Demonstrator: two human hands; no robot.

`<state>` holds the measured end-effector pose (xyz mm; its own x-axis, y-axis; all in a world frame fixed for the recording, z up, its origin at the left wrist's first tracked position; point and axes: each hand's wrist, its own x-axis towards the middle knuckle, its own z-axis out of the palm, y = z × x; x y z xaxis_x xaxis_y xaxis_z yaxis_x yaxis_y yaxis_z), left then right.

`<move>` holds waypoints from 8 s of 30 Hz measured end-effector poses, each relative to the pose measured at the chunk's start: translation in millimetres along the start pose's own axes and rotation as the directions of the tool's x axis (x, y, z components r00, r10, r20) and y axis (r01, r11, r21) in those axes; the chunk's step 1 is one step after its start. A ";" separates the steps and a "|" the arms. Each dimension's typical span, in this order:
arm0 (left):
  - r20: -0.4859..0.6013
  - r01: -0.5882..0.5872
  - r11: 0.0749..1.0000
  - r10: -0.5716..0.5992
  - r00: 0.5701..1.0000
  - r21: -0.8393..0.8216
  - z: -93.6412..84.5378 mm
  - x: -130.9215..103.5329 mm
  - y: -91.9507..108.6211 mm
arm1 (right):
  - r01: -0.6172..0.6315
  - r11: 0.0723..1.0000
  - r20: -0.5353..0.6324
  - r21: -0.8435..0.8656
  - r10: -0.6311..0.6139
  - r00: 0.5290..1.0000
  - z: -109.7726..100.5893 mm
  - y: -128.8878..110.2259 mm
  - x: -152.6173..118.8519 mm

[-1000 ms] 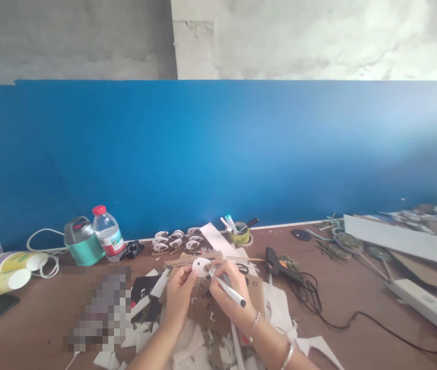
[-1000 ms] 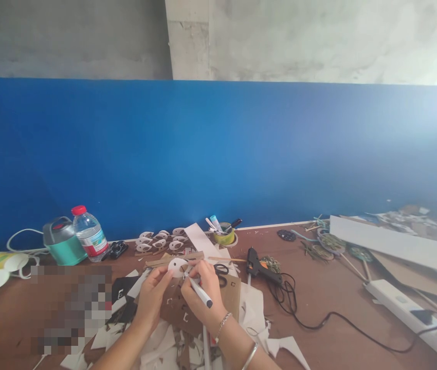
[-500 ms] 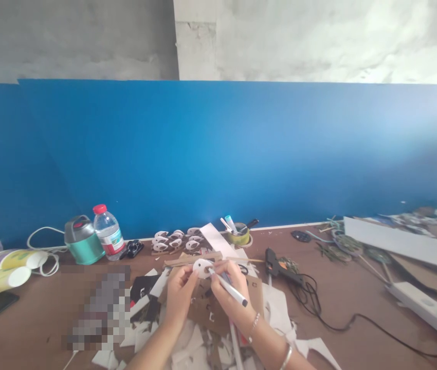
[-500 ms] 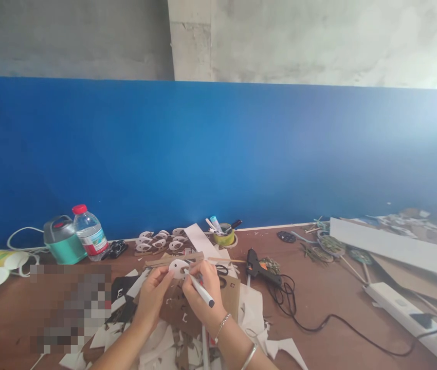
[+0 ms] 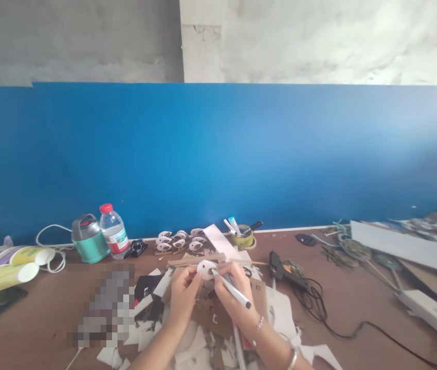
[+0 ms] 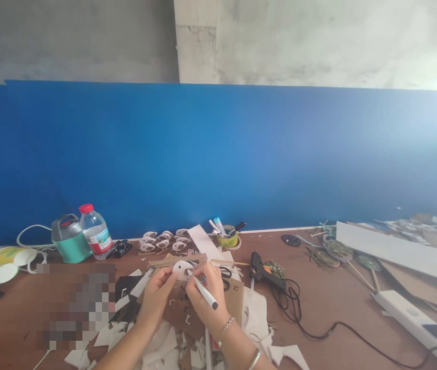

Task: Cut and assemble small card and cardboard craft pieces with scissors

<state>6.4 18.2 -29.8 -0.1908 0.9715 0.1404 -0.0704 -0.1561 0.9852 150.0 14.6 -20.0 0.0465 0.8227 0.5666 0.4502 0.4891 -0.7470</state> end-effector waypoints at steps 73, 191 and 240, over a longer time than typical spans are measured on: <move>-0.018 0.087 0.993 -0.088 0.996 -0.077 -1.4 1.7 -1.3 | -0.107 0.989 0.019 0.105 0.106 0.994 -2.0 -4.7 0.2; -0.020 0.091 0.993 -0.093 0.996 -0.082 -2.2 -0.1 0.6 | -0.111 0.980 -0.012 0.164 0.114 0.993 -3.2 -6.6 2.0; -0.037 0.080 0.997 -0.081 0.996 -0.022 -1.5 -0.2 2.0 | -0.022 0.994 0.005 0.104 0.021 1.000 -0.8 -0.3 -0.8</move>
<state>4.9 17.4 -28.0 -0.2208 0.9737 0.0568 -0.1066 -0.0820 0.9909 150.6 13.5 -19.9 0.0511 0.8344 0.5488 0.3543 0.4987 -0.7911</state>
